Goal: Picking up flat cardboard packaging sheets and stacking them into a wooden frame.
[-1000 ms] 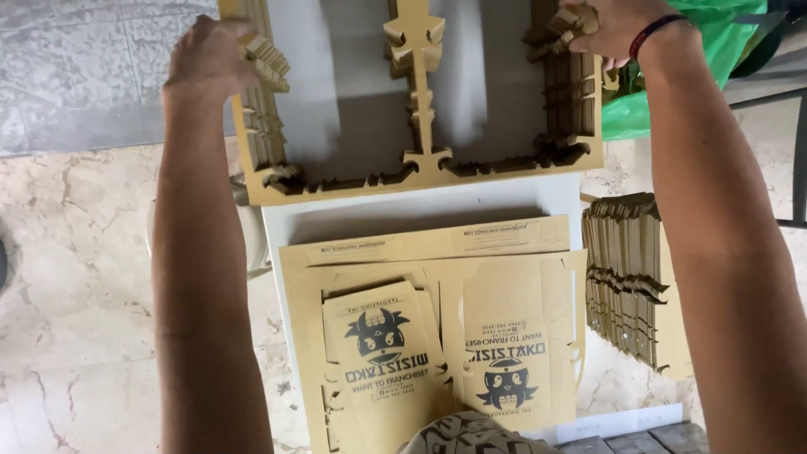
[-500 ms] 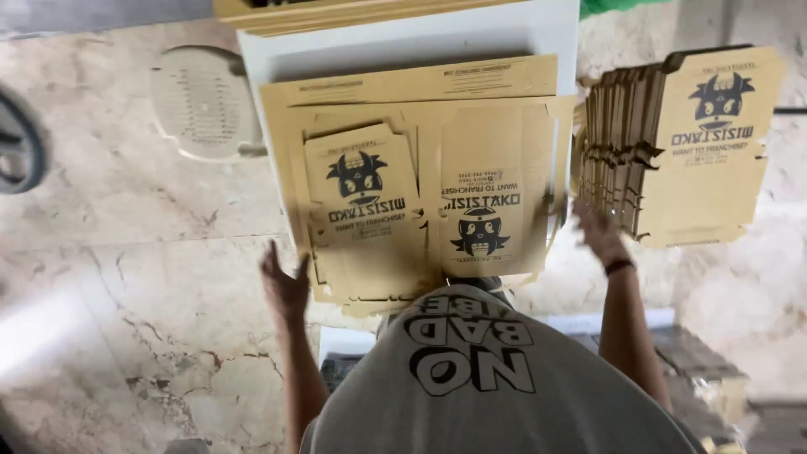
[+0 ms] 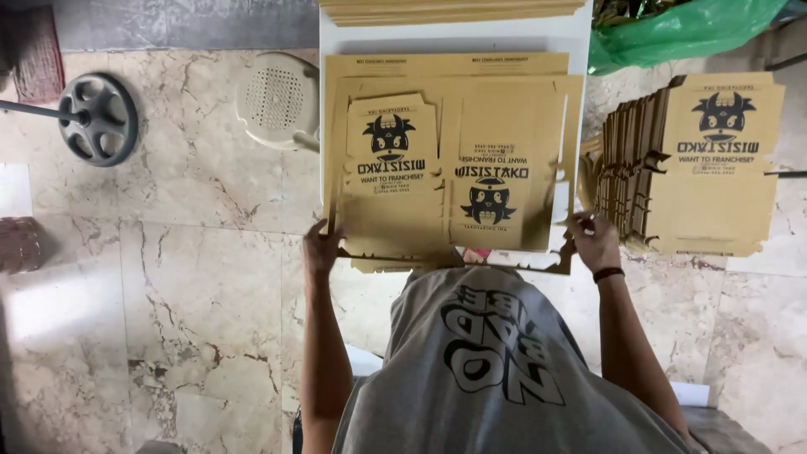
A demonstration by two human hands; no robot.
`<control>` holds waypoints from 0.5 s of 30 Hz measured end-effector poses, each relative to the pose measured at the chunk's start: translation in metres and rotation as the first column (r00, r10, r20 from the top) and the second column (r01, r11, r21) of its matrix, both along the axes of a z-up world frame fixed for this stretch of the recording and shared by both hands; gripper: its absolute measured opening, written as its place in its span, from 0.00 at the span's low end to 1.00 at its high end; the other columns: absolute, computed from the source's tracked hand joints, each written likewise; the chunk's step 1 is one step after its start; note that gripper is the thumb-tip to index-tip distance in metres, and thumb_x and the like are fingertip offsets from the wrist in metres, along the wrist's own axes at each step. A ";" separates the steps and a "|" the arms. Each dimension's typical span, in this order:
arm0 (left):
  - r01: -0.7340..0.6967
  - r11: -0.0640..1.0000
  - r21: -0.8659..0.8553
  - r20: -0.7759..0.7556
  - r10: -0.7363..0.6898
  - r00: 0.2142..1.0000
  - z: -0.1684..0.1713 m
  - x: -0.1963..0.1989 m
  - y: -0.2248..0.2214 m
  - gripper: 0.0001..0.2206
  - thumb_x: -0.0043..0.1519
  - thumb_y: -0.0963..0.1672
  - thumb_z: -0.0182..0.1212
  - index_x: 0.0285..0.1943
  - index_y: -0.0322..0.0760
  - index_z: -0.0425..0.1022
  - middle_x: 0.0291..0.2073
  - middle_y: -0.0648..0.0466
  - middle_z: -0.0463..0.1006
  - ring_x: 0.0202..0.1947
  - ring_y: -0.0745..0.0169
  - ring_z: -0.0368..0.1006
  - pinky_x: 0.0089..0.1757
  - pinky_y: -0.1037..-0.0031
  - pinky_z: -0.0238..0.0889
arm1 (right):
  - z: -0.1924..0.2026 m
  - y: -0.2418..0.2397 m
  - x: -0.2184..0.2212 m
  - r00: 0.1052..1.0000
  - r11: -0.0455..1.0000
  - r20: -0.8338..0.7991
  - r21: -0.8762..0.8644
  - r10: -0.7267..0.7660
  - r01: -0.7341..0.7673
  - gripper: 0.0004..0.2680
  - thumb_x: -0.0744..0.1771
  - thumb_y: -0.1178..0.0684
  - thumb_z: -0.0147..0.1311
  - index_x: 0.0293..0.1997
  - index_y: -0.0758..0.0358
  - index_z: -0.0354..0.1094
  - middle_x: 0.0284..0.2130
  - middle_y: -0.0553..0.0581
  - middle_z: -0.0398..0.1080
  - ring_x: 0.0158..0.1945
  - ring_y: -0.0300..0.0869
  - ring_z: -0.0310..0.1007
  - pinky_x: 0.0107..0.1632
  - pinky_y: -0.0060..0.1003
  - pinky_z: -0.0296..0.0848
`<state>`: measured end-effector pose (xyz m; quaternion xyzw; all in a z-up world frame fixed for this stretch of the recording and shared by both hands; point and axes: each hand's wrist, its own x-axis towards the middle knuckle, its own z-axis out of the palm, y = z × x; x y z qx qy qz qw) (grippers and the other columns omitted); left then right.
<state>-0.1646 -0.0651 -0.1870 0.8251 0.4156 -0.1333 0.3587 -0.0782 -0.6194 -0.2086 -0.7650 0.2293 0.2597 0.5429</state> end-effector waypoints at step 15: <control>0.324 0.637 -0.699 0.656 0.390 0.646 0.196 0.189 0.031 0.06 0.67 0.37 0.60 0.48 0.33 0.82 0.40 0.52 0.83 0.31 0.68 0.74 0.33 0.79 0.76 | 0.234 -0.001 0.163 0.694 0.975 0.712 0.211 -0.105 -0.068 0.05 0.77 0.58 0.52 0.48 0.49 0.69 0.27 0.48 0.69 0.22 0.30 0.67 0.21 0.25 0.65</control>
